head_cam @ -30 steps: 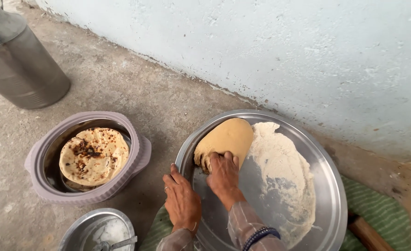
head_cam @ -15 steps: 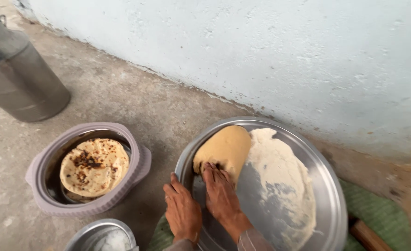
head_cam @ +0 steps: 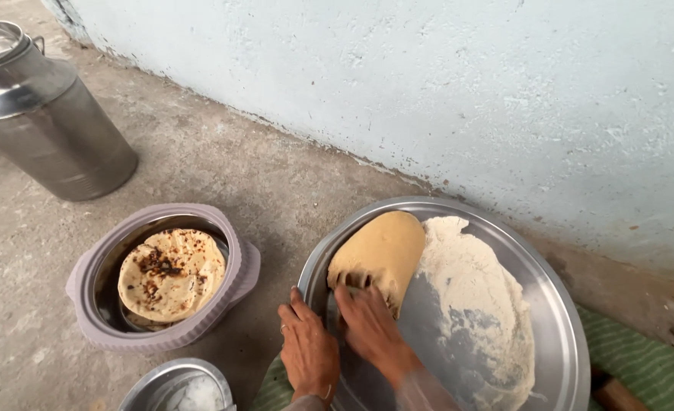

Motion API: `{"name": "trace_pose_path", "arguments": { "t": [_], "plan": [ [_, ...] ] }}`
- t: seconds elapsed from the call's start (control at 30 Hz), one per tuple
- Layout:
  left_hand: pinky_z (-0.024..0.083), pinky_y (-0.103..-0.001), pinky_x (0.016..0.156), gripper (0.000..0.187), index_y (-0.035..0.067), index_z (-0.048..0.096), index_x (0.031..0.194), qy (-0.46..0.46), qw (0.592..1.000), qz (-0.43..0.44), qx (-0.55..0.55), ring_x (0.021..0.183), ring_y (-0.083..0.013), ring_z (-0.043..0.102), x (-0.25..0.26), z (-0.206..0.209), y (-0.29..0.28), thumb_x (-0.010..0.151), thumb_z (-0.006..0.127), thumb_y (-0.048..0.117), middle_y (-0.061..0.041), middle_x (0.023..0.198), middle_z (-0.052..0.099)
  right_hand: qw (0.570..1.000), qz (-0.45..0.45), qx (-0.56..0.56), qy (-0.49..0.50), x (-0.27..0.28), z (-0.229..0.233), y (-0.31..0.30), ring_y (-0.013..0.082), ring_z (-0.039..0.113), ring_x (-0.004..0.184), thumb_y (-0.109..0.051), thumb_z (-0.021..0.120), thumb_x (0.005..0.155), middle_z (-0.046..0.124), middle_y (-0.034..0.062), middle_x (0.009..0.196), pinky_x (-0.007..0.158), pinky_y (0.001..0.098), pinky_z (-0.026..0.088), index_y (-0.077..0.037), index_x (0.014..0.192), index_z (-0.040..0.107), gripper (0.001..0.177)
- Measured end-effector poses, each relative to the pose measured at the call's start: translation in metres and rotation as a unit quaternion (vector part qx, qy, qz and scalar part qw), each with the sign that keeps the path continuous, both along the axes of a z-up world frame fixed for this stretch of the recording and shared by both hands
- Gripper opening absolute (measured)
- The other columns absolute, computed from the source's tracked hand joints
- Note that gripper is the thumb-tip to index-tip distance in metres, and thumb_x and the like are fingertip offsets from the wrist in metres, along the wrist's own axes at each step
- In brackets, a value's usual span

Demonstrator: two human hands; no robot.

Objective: Making and cooking traditional flatbread (roti) on an outdoor mud stove.

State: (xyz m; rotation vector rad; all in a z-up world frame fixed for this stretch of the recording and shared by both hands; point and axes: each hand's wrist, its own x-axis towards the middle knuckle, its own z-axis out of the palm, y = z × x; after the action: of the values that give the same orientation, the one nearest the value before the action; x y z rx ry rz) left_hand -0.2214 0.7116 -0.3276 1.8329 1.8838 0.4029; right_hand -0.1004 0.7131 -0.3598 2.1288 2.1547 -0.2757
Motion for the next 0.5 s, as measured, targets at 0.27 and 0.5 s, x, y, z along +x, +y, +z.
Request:
{"name": "trace_pose_path", "arguments": {
  "t": [0.27, 0.5],
  "plan": [
    [0.059, -0.041, 0.085, 0.075, -0.004, 0.028, 0.149, -0.002, 0.996, -0.004, 0.085, 0.113, -0.0389, 0.061, -0.002, -0.012, -0.008, 0.083, 0.063, -0.005, -0.022, 0.129, 0.046, 0.952, 0.054, 0.249, 0.170, 0.029, 0.008, -0.081, 0.0442, 0.043, 0.137, -0.002, 0.070, 0.076, 0.049, 0.0313, 0.145, 0.116, 0.0473, 0.033, 0.002, 0.131, 0.040, 0.063],
    [0.059, -0.042, 0.087, 0.085, -0.005, 0.026, 0.150, -0.014, 0.997, -0.014, 0.070, 0.112, -0.0398, 0.061, -0.002, -0.001, -0.008, 0.078, 0.071, -0.004, -0.023, 0.129, 0.045, 0.957, -0.064, 0.243, 0.147, 0.019, 0.013, -0.062, 0.0453, 0.041, 0.135, -0.039, 0.091, 0.068, 0.044, 0.0331, 0.149, 0.111, 0.0492, 0.032, 0.011, 0.140, 0.029, 0.107]
  ]
}}
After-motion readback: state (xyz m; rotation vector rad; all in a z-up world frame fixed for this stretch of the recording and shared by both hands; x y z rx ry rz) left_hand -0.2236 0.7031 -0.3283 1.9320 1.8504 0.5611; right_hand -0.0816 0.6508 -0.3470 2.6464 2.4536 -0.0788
